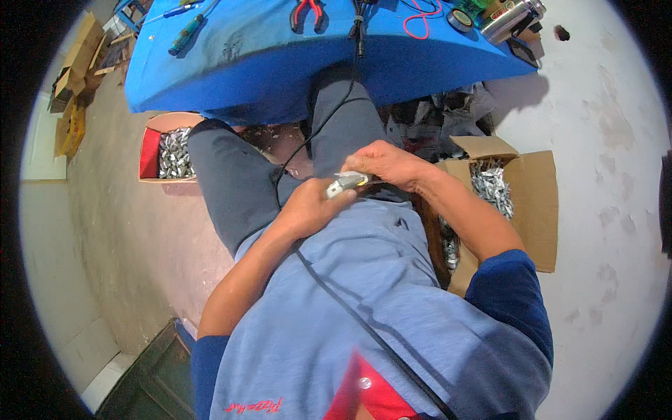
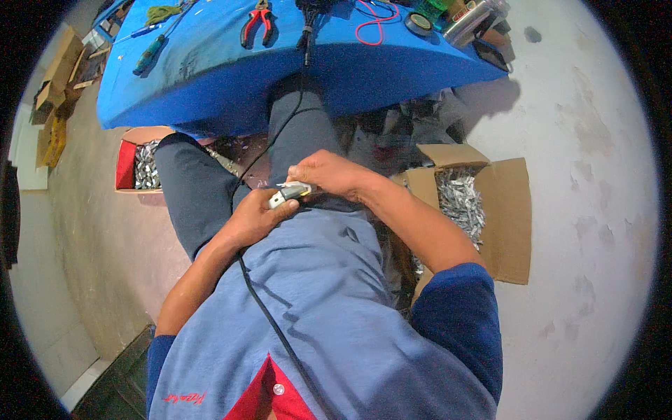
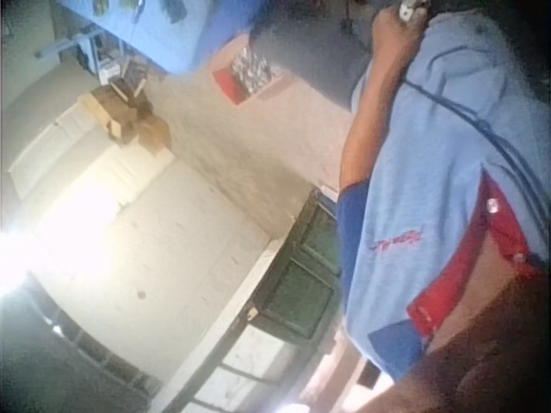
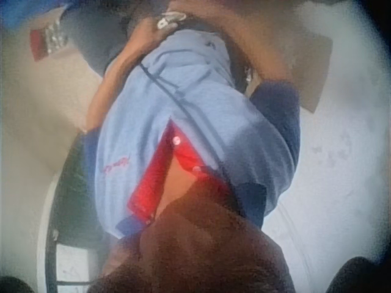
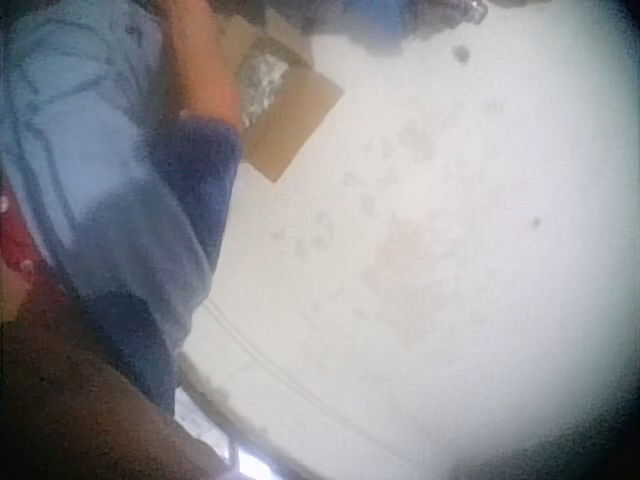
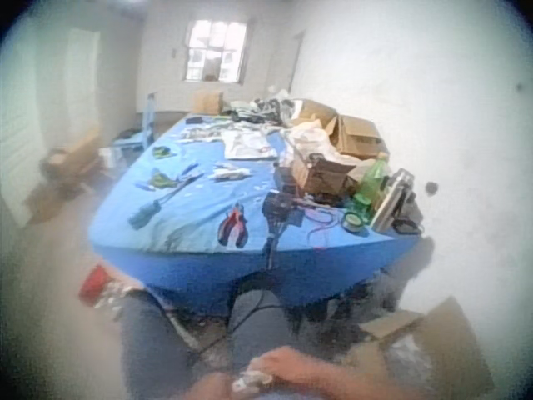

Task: The person uses pliers to crimp a metal collar onto a gray cable, then uses a screwdriver to tighten screws on a white plastic component.

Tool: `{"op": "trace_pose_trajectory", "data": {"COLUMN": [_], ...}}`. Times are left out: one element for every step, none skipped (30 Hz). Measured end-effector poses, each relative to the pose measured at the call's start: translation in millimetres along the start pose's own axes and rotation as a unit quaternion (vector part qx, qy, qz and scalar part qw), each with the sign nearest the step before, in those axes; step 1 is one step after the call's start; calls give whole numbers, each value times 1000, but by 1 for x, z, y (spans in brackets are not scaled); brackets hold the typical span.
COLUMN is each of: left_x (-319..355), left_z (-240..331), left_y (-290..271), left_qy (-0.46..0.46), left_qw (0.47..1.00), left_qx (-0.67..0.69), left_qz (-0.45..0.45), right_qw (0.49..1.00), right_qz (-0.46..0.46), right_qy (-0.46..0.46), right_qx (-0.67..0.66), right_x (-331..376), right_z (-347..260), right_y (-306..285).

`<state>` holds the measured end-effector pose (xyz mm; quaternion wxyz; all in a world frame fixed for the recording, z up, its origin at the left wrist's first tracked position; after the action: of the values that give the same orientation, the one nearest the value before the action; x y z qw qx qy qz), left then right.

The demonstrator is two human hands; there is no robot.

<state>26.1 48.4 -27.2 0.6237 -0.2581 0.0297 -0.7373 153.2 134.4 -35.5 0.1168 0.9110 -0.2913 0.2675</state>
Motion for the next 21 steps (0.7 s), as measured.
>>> {"op": "trace_pose_trajectory", "data": {"left_x": [-1,-1,-2,-4,-6,-3,-3,-2,-1,1,2,2,2,1,-1,-2,-2,-2,-2,-2,-2], "left_z": [-4,-5,-7,-6,-3,-3,-4,-8,-9,-5,-5,-5,-5,-7,-10,-12,-12,-11,-11,-11,-12], "left_y": [0,1,0,-1,-2,-4,-4,-5,-5,-7,-7,-6,-7,-6,-4,-2,-3,-3,-2,-2,-2], "left_qy": [-5,-20,-14,-7,-1,-37,-38,-39,-41,-41,-47,-53,-59,-54,-49,-44,-45,-46,-47,-52,-57], "left_qw": [1000,998,997,996,994,990,989,987,986,987,985,983,980,979,977,975,971,966,961,959,956], "left_qx": [25,53,74,91,109,135,142,150,158,154,163,172,180,188,197,206,225,244,263,269,276], "left_qz": [-9,-30,-22,-16,-9,-26,-30,-34,-38,-30,-38,-46,-54,-60,-66,-71,-73,-74,-76,-76,-77], "right_qw": [1000,1000,998,996,995,993,991,990,983,974,964,957,961,964,967,974,980,985,986,986,986], "right_qz": [-16,-14,-12,-9,2,13,20,7,2,-3,-8,13,25,38,50,58,65,73,79,86,93], "right_qy": [9,-14,-37,-61,-72,-83,-94,-99,-122,-143,-164,-196,-183,-169,-155,-133,-111,-88,-81,-74,-67], "right_qx": [3,23,43,62,70,79,89,103,139,175,211,212,206,200,194,172,150,129,125,121,118], "right_x": [2,2,2,2,3,6,8,12,15,19,22,25,26,26,26,26,26,25,25,24,23], "right_z": [-3,-8,-12,-16,-19,-21,-26,-30,-35,-39,-41,-43,-42,-41,-41,-40,-40,-39,-39,-39,-39], "right_y": [0,-4,-9,-12,-17,-22,-26,-27,-27,-24,-22,-19,-19,-19,-20,-20,-19,-18,-18,-18,-18]}}
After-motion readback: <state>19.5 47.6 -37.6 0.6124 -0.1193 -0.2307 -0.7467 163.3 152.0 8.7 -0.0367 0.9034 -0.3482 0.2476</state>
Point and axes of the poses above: each hand's wrist, its own x-axis away from the middle knuckle, its own y-axis out of the palm, z = x × y, the point moved 6 cm from there along -x, towards the middle knuckle, and after that the axes turned 6 degrees about z, right-handed, at the moved point
